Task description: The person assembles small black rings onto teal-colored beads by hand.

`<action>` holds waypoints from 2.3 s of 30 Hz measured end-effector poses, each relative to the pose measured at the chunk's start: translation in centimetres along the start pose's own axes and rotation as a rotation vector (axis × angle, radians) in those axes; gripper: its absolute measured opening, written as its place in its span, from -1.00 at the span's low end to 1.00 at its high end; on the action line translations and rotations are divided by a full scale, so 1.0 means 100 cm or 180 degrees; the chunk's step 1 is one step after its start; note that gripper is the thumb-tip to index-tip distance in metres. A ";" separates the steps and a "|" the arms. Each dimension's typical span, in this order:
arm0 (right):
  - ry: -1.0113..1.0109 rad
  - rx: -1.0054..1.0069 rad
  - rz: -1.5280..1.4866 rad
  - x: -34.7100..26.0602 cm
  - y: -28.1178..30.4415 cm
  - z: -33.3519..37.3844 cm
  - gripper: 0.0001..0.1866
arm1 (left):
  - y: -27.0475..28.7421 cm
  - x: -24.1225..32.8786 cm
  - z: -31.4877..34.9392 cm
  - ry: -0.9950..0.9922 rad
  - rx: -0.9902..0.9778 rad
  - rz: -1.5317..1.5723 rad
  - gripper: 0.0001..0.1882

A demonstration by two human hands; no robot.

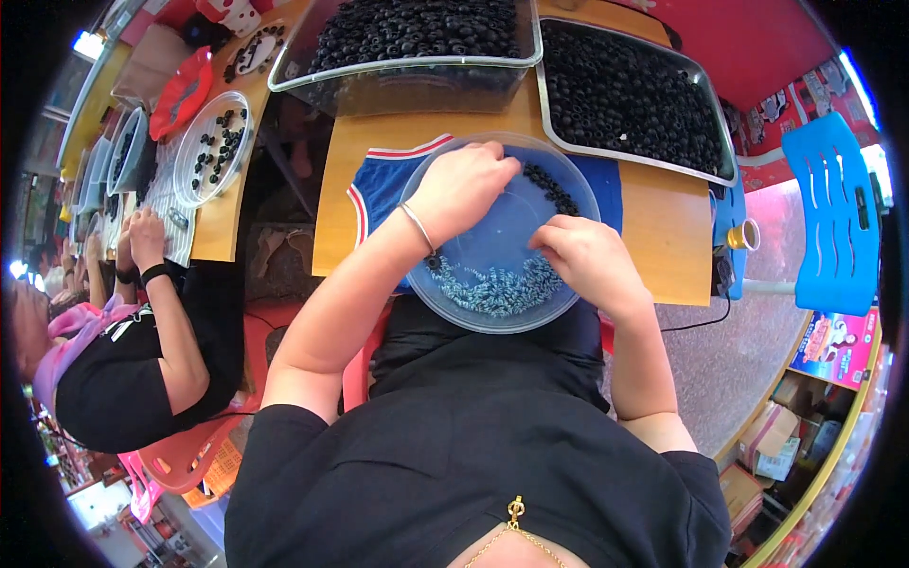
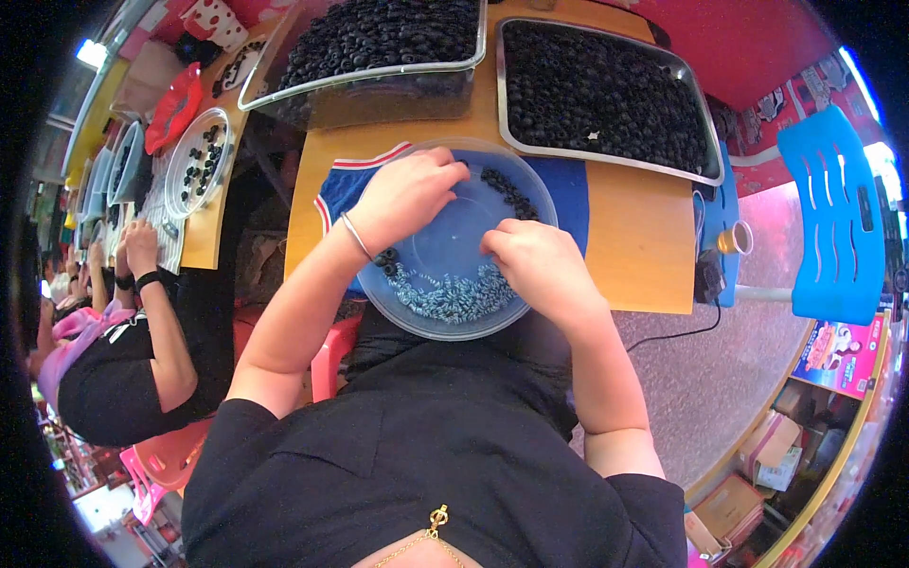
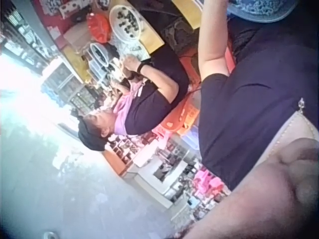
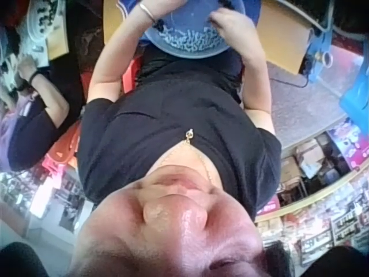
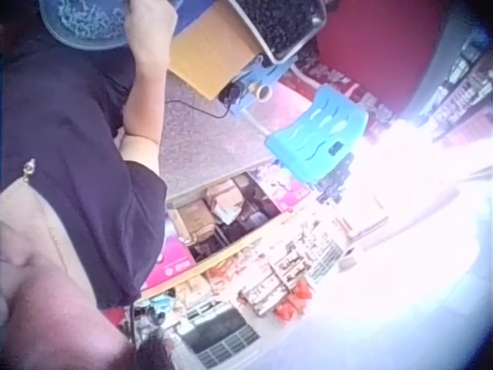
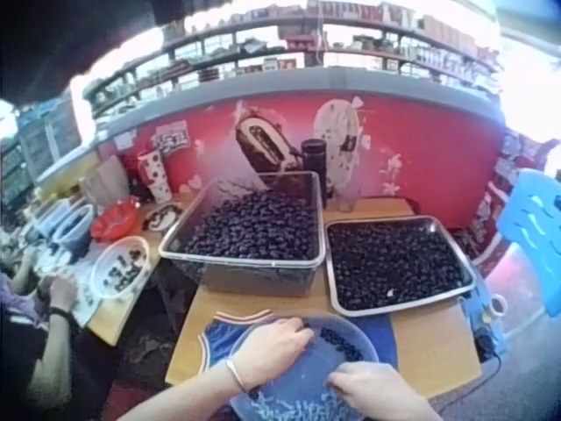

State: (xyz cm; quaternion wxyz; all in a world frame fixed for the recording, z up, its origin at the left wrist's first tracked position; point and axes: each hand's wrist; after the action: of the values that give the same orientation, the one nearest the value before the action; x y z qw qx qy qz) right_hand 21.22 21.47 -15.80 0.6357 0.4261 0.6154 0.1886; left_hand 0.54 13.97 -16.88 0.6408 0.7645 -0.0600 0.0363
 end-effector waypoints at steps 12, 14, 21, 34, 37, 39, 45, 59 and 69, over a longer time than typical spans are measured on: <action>-0.0197 -0.0266 0.0398 -0.004 -0.011 -0.002 -0.87 | -0.015 0.002 0.022 0.0331 0.0324 0.1424 -0.84; -0.0330 -0.0157 0.0583 -0.009 -0.015 -0.002 -0.89 | -0.005 0.007 0.029 0.0573 0.0301 0.1927 -0.85; -0.0358 -0.0017 0.0695 -0.005 -0.021 0.000 -0.86 | -0.002 0.016 0.053 0.1308 -0.0135 0.4257 -0.87; 0.0255 0.1091 -0.1865 -0.023 0.000 -0.011 -0.80 | -0.011 0.037 0.068 0.1591 0.0240 0.6608 -0.81; 0.0378 0.1028 -0.1747 -0.025 0.001 -0.011 -0.76 | -0.017 0.042 0.070 0.1609 0.0317 0.6959 -0.83; 0.0288 0.1048 -0.1778 -0.029 0.002 -0.011 -0.73 | -0.017 0.046 0.069 0.1537 0.0328 0.7076 -0.82; 0.0162 0.0988 -0.1681 -0.030 0.003 -0.008 -0.67 | -0.011 0.052 0.066 0.1452 0.0320 0.6748 -0.82; -0.0023 0.0621 0.0155 0.006 -0.001 -0.004 -0.93 | -0.023 0.046 0.068 0.1862 0.0616 0.6615 -0.83; -0.0170 0.0458 0.0823 0.002 -0.016 -0.004 -0.90 | -0.020 0.047 0.067 0.1771 0.0359 0.6767 -0.78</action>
State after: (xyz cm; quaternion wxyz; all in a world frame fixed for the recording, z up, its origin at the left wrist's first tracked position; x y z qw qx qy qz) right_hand 20.41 20.82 -17.10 0.5901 0.5511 0.5502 0.2129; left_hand 5.29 7.52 -19.37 0.2379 0.3161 -0.5395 0.7433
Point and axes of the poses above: each hand's wrist, its own z-axis away from the middle knuckle, its own y-axis out of the back of the hand, x = y × z, and after that the axes turned 8 degrees about -z, right-handed
